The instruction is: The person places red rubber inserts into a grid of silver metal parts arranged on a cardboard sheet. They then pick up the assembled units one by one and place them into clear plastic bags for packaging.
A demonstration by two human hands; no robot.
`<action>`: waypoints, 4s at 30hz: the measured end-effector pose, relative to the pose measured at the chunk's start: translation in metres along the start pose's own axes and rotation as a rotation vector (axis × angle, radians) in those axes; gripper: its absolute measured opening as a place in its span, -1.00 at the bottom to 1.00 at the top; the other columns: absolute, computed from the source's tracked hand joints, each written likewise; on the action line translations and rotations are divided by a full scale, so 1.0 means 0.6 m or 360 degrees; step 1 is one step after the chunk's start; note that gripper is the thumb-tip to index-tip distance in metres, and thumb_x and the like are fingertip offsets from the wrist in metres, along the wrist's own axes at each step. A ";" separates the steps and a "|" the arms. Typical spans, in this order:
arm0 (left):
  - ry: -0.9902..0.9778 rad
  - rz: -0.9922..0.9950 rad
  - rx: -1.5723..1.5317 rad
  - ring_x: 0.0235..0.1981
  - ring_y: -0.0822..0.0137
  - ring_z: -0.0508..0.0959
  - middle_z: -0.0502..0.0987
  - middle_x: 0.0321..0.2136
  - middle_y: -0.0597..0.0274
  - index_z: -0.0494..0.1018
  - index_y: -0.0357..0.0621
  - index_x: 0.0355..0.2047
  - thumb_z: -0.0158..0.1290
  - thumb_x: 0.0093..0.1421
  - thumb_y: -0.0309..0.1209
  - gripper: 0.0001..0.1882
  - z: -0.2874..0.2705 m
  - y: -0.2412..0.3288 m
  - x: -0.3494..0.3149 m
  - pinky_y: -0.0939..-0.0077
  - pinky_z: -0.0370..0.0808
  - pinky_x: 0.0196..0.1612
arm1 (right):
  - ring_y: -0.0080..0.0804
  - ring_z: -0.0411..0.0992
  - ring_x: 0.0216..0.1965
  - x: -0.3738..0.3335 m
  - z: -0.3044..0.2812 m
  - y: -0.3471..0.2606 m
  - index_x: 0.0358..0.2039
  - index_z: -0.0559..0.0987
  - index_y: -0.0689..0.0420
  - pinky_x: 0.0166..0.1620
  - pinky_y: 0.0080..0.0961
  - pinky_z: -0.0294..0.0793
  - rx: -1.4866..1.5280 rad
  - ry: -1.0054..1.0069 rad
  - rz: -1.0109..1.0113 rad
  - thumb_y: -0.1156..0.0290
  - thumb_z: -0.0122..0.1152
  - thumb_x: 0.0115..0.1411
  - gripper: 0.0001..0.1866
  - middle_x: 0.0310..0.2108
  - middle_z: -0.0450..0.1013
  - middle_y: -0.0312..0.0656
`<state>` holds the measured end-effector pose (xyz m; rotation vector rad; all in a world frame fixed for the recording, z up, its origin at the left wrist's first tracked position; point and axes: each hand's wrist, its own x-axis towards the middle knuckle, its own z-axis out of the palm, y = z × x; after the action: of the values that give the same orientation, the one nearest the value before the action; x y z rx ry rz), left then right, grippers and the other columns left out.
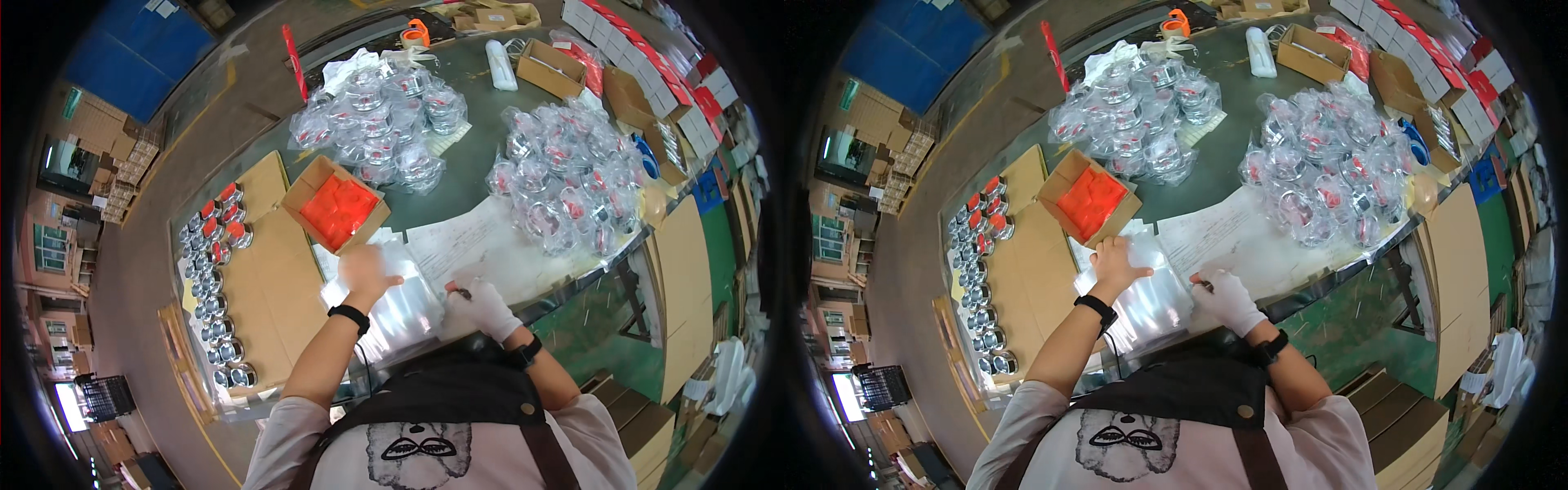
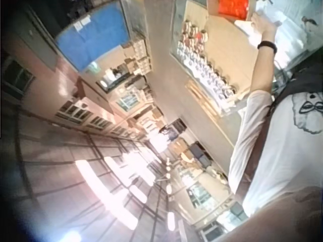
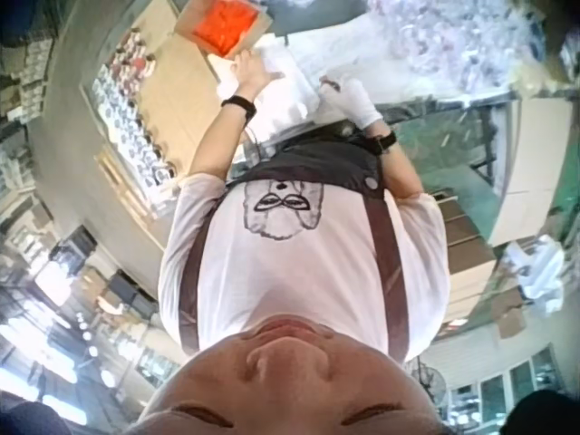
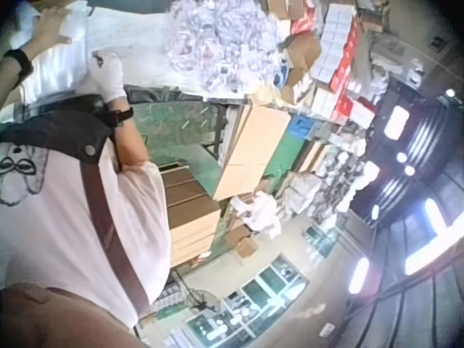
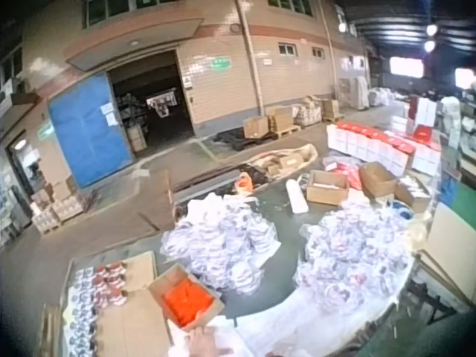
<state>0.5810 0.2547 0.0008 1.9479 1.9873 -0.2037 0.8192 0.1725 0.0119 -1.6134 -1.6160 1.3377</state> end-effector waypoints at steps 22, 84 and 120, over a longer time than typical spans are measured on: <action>0.0333 -0.0209 -0.2072 -0.36 0.29 0.49 0.51 -0.37 0.12 0.42 -0.35 -0.25 0.01 0.15 -0.42 -0.78 -0.053 -0.085 -0.184 0.35 0.44 -0.28 | -0.18 0.55 -0.38 0.128 0.180 -0.129 -0.13 0.53 0.16 -0.30 -0.30 0.52 0.0346 0.0246 -0.0852 0.22 0.13 0.23 -0.69 -0.40 0.53 0.04; 0.0625 -0.0255 -0.2391 -0.43 0.59 0.44 0.52 -0.41 0.40 0.49 -0.22 -0.17 0.12 0.27 -0.35 -0.78 -0.017 -0.556 -0.272 0.76 0.35 -0.36 | -0.59 0.43 -0.47 0.119 0.596 -0.373 -0.31 0.55 0.22 -0.37 -0.59 0.45 0.0699 -0.0981 0.0163 0.43 0.19 0.21 -0.88 -0.47 0.48 -0.30; 0.0936 0.0312 -0.1754 -0.47 0.22 0.61 0.59 -0.43 0.05 0.50 -0.16 -0.07 0.02 0.31 -0.28 -0.72 -0.079 -0.450 -0.123 0.37 0.52 -0.39 | -0.22 0.47 -0.27 0.298 0.552 -0.319 -0.18 0.48 0.26 -0.25 -0.37 0.46 0.0911 -0.0321 0.0336 0.30 -0.01 0.31 -0.74 -0.37 0.45 -0.08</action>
<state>0.3068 0.1896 0.0325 1.4495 1.5534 1.3430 0.4110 0.2784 -0.0059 -1.3467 -1.0327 1.9098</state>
